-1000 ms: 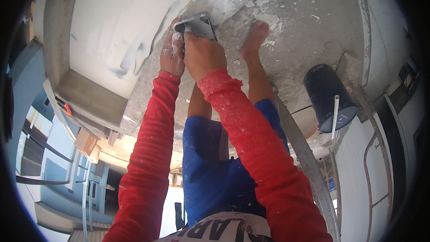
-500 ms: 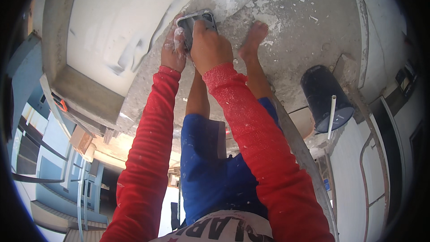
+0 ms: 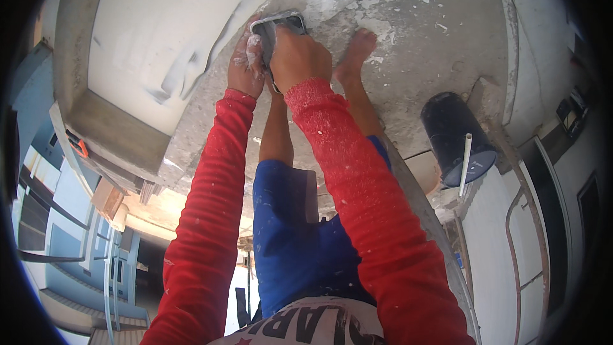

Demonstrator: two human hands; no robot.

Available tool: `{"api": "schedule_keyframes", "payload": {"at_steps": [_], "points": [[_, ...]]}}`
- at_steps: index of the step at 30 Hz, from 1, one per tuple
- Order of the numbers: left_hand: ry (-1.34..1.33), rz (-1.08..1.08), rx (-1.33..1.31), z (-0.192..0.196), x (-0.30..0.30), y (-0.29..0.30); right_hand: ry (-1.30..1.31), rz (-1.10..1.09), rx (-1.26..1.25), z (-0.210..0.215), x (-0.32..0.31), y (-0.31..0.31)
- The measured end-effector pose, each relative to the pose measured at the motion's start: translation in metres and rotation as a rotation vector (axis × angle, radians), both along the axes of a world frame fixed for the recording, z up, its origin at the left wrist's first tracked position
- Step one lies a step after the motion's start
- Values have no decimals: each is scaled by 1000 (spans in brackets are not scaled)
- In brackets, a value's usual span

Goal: The person scoops white plaster from a container and spreads it onto a concrete balcony ledge using a trowel. They then use a paint roller to smooth the applied plaster across the surface.

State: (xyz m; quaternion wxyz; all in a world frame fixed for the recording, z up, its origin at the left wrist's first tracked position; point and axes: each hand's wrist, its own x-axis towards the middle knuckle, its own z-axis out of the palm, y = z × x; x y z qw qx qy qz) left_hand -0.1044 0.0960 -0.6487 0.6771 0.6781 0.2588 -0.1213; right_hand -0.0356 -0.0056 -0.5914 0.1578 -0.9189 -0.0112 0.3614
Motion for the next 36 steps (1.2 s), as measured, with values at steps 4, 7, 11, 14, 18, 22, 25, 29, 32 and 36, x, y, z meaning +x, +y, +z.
{"api": "schedule_keyframes", "payload": {"at_steps": [4, 7, 11, 14, 18, 22, 25, 29, 32, 36], "points": [[-72, -33, 58, -20, -9, 3, 30, 140, -45, 6, 1, -2], [-29, -73, 81, -15, -5, 4, 77, 234, -90, 11, -4, -7], [-36, -83, 116, -14, -5, 4, 89, 298, -94, 15, -9, -12], [44, -78, 77, -12, -5, 4, 136, 350, -85, 16, -12, -16], [-52, -75, 212, -13, -6, 2, 211, 513, -142, 25, -10, -20], [74, -91, 142, -6, -4, 5, -21, 301, -36, 19, -9, -23], [-7, -70, 126, -15, -10, 5, -19, 246, -11, 18, 1, -10], [29, 40, -7, -12, -6, -2, -45, 232, 11, 8, 7, -2], [-67, 23, 36, -18, -8, -1, -122, 268, 5, 5, 3, 1], [-51, -15, 68, -17, -8, 2, -201, 350, -44, 1, 0, 1]]}}
